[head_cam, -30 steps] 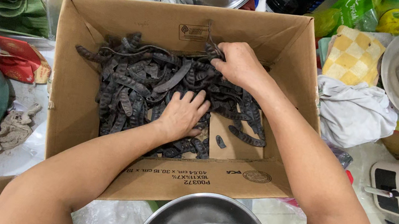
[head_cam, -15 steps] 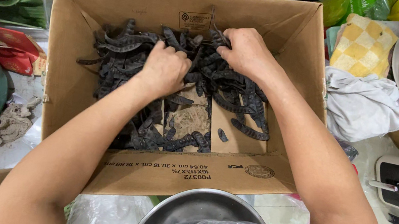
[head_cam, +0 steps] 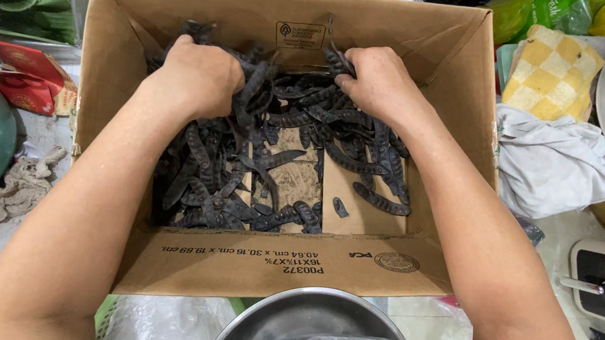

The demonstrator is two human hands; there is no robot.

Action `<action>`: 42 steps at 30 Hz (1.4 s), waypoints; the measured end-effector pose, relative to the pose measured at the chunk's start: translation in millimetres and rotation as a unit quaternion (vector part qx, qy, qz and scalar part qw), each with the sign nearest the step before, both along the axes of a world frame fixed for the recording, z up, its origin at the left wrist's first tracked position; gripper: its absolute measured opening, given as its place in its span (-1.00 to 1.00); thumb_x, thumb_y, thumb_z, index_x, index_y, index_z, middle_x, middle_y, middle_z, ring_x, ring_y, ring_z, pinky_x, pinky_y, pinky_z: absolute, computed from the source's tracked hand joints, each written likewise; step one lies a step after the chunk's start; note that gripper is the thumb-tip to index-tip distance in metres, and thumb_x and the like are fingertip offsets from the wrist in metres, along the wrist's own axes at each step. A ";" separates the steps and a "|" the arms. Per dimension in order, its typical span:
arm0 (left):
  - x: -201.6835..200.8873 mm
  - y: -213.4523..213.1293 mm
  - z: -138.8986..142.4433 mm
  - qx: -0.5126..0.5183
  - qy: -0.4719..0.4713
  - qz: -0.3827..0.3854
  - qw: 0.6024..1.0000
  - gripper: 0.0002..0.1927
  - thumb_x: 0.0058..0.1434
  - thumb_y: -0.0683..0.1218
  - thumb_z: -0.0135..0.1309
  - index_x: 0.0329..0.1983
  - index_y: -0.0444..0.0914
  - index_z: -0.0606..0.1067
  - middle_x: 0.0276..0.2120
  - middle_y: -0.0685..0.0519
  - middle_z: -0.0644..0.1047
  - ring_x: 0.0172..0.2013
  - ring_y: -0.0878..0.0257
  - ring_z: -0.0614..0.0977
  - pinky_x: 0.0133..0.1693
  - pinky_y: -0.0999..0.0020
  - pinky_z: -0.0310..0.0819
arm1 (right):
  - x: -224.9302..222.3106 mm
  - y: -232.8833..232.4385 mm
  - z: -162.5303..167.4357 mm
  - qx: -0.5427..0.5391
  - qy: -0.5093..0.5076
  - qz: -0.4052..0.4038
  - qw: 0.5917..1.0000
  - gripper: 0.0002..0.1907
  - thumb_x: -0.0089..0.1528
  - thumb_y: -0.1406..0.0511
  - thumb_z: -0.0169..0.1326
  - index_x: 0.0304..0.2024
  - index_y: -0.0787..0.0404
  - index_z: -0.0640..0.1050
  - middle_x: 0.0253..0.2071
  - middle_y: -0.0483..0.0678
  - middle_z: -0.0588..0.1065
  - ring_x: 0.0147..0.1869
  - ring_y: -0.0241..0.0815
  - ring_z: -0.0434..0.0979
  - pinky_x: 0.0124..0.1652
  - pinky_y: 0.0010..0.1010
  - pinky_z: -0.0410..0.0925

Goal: The person takes dried dark pods from a large cardboard box, places a portion into a small clear plastic bag set in a metal bowl on a scale, ties the bag closed, and sets the filled bag into a second box with other finished bags, repeating the cycle.

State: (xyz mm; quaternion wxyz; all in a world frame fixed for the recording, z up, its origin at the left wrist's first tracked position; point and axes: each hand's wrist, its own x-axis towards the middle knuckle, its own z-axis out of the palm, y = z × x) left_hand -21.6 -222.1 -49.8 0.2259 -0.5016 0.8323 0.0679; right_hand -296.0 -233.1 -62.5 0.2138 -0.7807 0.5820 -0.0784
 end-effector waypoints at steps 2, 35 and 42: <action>2.3 -0.7 8.5 0.011 0.029 0.017 0.999 -0.85 0.08 0.00 0.24 -0.30 -0.10 0.69 -0.24 -0.01 0.68 -0.09 0.06 0.66 -0.01 0.04 0.39 | -0.3 -0.1 -0.8 0.001 0.006 -0.003 1.000 -0.78 0.18 0.27 0.25 -0.28 0.34 0.61 -0.36 0.22 0.56 -0.19 0.20 0.59 -0.15 -0.02 0.39; -68.4 43.6 -150.0 0.020 0.139 -0.047 0.989 -0.51 0.18 -0.23 0.08 0.22 -0.27 0.43 -0.24 -0.12 0.67 -0.25 -0.01 0.71 -0.24 0.12 0.59 | -5.3 -1.3 -13.2 -0.041 0.055 0.068 0.995 -0.73 0.15 0.30 0.25 -0.21 0.40 0.61 -0.24 0.32 0.56 -0.05 0.31 0.57 -0.04 0.01 0.41; -45.4 4.9 -107.0 0.201 0.342 0.091 0.913 -0.71 0.04 -0.06 0.32 -0.14 -0.18 0.69 -0.40 -0.04 0.68 -0.44 0.15 0.66 -0.31 0.27 0.53 | -9.2 -1.2 -13.2 -0.047 0.022 0.058 0.997 -0.73 0.13 0.30 0.26 -0.21 0.38 0.61 -0.25 0.31 0.56 -0.05 0.30 0.56 -0.05 0.01 0.40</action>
